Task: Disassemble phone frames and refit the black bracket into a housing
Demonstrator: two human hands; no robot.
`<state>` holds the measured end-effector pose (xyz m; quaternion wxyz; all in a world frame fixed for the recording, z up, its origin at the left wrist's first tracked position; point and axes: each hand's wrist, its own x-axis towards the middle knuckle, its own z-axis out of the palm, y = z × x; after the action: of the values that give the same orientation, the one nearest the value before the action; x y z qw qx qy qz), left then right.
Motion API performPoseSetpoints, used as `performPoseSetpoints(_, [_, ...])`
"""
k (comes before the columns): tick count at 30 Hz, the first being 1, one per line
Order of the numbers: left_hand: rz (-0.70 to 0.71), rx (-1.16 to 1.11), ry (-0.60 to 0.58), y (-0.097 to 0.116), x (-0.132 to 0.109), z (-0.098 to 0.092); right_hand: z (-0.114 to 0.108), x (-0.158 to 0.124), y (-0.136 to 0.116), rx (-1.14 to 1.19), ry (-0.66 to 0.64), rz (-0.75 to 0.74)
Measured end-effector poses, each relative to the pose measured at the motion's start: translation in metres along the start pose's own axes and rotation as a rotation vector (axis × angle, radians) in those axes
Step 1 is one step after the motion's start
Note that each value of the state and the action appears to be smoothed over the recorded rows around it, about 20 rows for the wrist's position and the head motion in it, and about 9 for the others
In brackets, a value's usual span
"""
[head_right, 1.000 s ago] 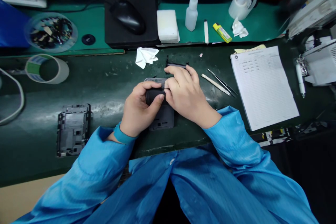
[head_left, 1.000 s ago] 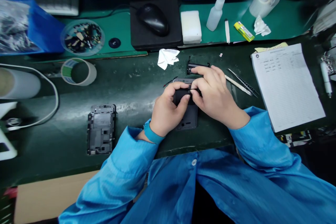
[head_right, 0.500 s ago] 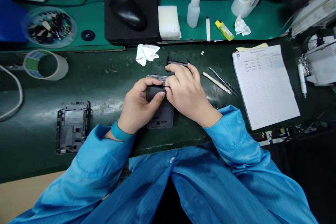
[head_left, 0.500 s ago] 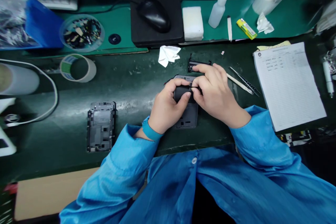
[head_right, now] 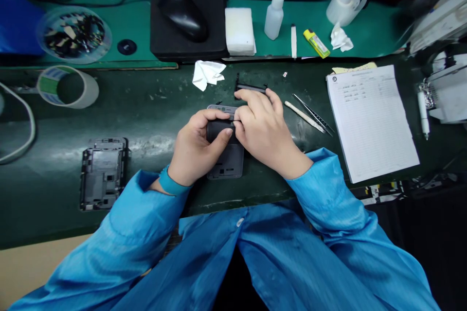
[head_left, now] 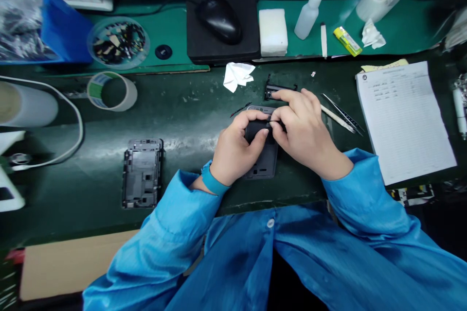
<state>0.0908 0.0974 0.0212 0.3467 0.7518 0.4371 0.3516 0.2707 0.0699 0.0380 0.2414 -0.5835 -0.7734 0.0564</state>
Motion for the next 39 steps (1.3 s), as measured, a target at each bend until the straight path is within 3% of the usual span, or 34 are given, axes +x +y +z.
performPoseSetpoints(9, [0.063,-0.024,0.022,0.0,-0.001,0.001,0.001,-0.003,-0.002,0.114,0.098,0.086])
performPoseSetpoints(15, [0.057,-0.019,0.038,0.0,-0.001,0.001,-0.001,0.001,-0.002,0.329,0.153,0.156])
performPoseSetpoints(20, [0.069,-0.066,0.12,-0.004,-0.002,0.002,-0.001,0.004,0.0,0.577,0.125,0.249])
performPoseSetpoints(27, [-0.093,-0.315,0.179,-0.009,0.001,0.006,-0.001,0.005,-0.009,0.689,0.106,0.295])
performPoseSetpoints(31, [-0.218,-0.376,0.132,-0.001,0.005,0.003,0.001,0.005,-0.015,0.709,0.145,0.311])
performPoseSetpoints(39, [-0.251,-0.452,0.089,0.003,0.008,0.002,0.011,0.007,-0.016,0.774,0.138,0.404])
